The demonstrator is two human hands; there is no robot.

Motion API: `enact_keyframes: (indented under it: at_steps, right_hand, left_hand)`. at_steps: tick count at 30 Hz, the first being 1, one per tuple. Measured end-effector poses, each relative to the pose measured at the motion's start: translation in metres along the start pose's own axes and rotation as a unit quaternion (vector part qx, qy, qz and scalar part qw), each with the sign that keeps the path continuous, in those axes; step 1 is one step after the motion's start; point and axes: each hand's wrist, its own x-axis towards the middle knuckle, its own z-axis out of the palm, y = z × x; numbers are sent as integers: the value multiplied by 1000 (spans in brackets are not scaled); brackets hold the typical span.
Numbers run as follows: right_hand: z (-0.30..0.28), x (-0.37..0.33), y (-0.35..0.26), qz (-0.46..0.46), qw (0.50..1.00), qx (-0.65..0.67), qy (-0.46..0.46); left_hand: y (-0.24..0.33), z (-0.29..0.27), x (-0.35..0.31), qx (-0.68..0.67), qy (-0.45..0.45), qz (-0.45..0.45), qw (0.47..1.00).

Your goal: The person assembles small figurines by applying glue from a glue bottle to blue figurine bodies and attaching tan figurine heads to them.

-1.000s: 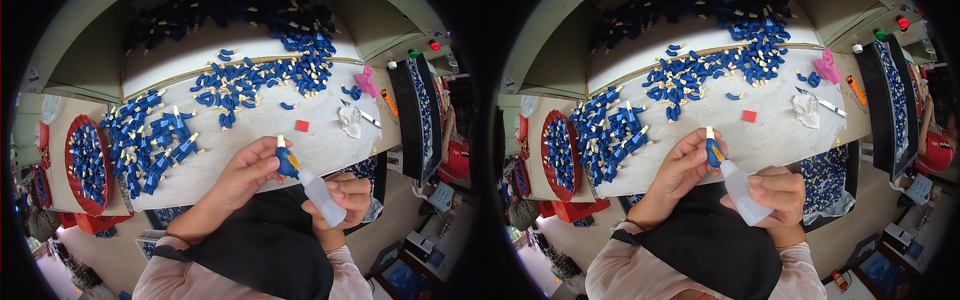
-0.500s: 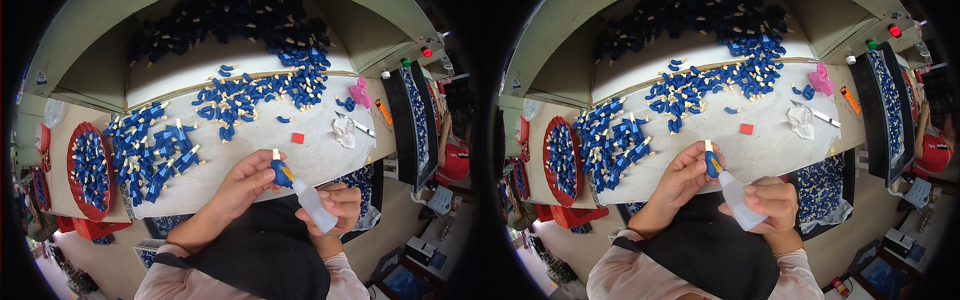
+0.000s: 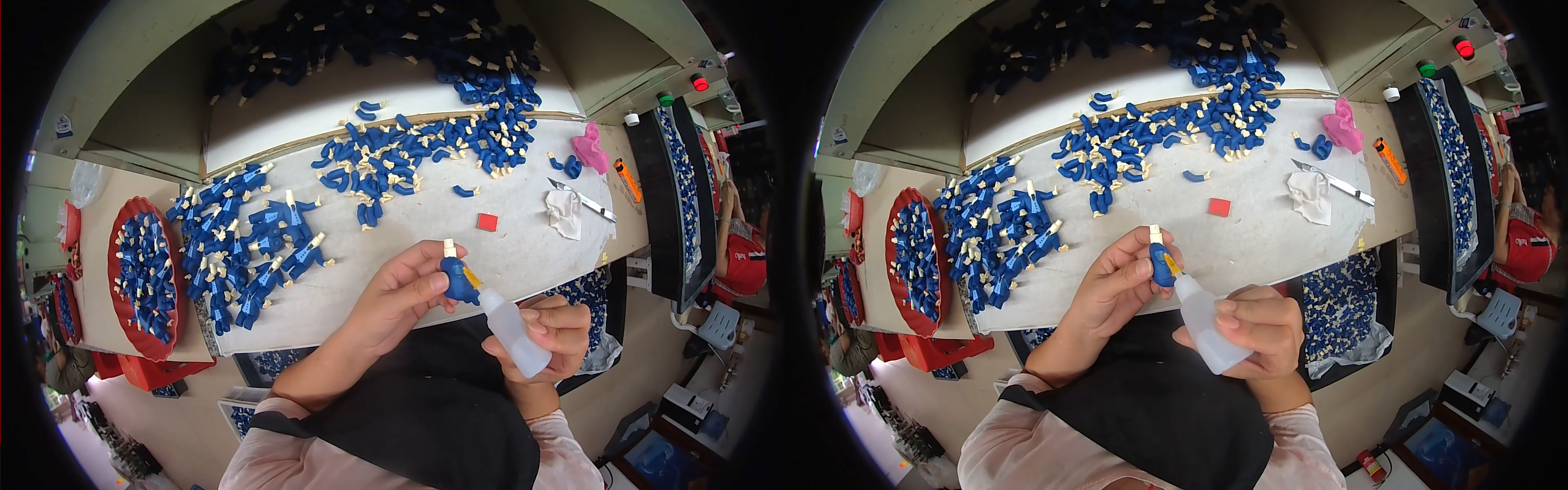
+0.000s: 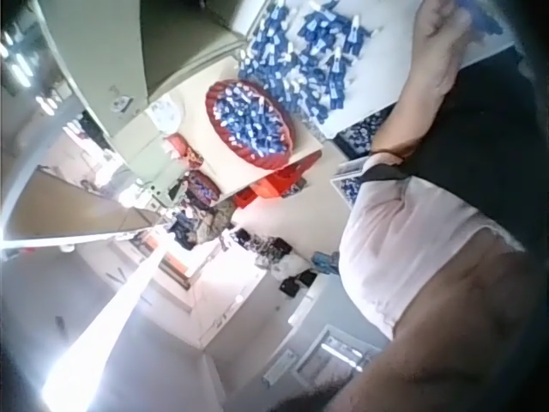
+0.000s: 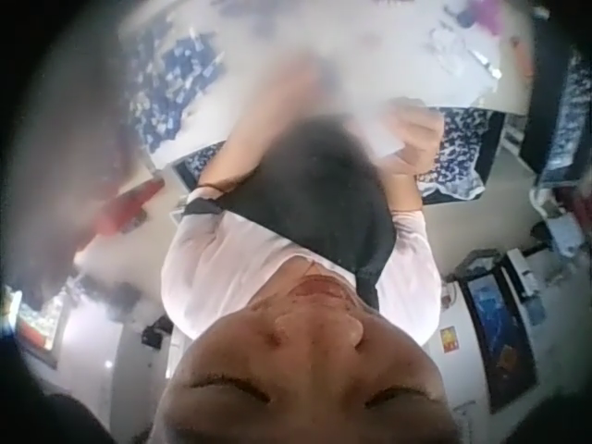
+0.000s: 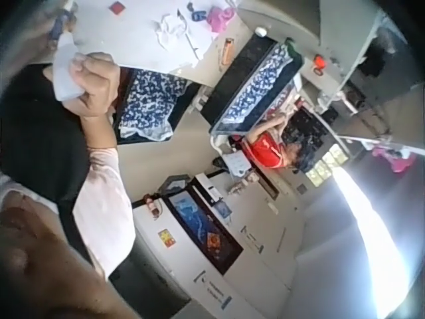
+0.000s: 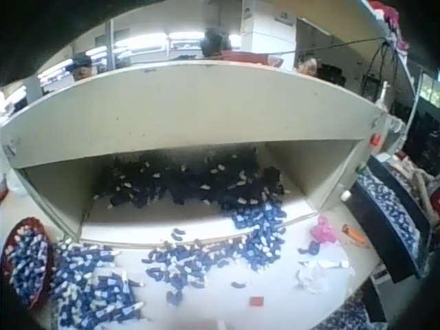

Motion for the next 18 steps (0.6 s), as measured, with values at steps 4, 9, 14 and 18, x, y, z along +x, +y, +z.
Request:
enact_keyframes:
  at_steps: [4, 9, 14, 18]
  right_hand:
    - [0, 0, 0, -3, 1000, -8, -4]
    - [-1, -1, -2, 2, 1000, -10, -11]
    - [0, 0, -3, 0, 1000, -12, -26]
    - [-1, -2, -4, 2, 1000, -7, -30]
  left_hand:
    - [0, -1, -1, -5, 3, 0, 1000]
    - [1, 1, 0, 20, 11, 27, 999]
    - [0, 1, 0, 56, 35, 54, 996]
    - [0, 2, 0, 64, 41, 75, 994]
